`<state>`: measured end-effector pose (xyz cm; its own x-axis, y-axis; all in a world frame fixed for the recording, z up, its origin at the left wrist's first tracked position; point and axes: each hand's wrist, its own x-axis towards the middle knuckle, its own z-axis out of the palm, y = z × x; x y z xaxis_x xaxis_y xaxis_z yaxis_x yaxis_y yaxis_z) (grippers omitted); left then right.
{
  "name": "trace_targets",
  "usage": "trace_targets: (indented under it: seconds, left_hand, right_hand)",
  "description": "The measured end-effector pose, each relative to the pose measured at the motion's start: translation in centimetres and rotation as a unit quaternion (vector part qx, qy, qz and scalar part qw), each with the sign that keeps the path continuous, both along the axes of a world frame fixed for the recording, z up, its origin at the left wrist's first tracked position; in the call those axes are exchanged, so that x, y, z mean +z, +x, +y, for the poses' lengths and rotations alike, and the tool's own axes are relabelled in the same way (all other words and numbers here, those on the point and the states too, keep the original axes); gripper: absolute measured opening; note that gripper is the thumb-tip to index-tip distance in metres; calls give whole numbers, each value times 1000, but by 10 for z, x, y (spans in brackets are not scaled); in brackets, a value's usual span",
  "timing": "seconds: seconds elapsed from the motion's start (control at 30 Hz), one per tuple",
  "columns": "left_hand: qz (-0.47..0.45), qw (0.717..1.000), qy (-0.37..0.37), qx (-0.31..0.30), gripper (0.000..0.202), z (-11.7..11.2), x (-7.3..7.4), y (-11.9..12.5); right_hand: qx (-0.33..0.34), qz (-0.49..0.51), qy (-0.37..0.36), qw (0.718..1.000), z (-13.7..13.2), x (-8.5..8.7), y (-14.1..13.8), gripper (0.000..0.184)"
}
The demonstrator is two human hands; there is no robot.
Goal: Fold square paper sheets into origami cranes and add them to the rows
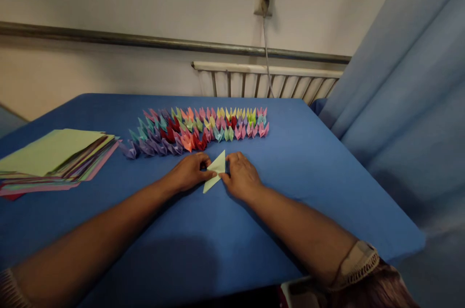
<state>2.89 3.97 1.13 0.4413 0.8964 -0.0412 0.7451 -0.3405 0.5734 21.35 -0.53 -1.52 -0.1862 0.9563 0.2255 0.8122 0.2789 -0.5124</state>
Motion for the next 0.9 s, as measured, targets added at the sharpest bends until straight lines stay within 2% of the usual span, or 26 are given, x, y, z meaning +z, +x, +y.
trace_targets:
  seconds: [0.07, 0.13, 0.23, 0.33, 0.47, 0.67, 0.9]
  left_hand:
    - [-75, 996, -41, 27, 24, -1, -2, 0]
    - [-184, 976, -96, 69, 30, -4, -4, 3]
    - [-336, 921, -156, 121, 39, -10, -4, 12]
    - [-413, 875, -209, 141, 41, -18, -4, 18]
    - [-445, 851, -239, 144, 38, -22, -2, 20]
    - [-462, 834, -264, 145, 35, -22, -1, 17]
    - [-445, 847, -265, 119, 27, -23, -1, 16]
  right_hand:
    - [-20, 78, -9, 997, 2, -6, 0, 50]
    - [-22, 182, -39, 982, 5, -12, -1, 50]
    - [26, 359, -110, 926, 10, -18, -5, 26]
    - [48, 469, -150, 869, 12, -16, -9, 26]
    - [26, 515, -172, 839, 12, -8, -8, 33]
    - [7, 528, -191, 827, 11, -1, -3, 36]
    - [-5, 523, -205, 827, 11, -2, -1, 38]
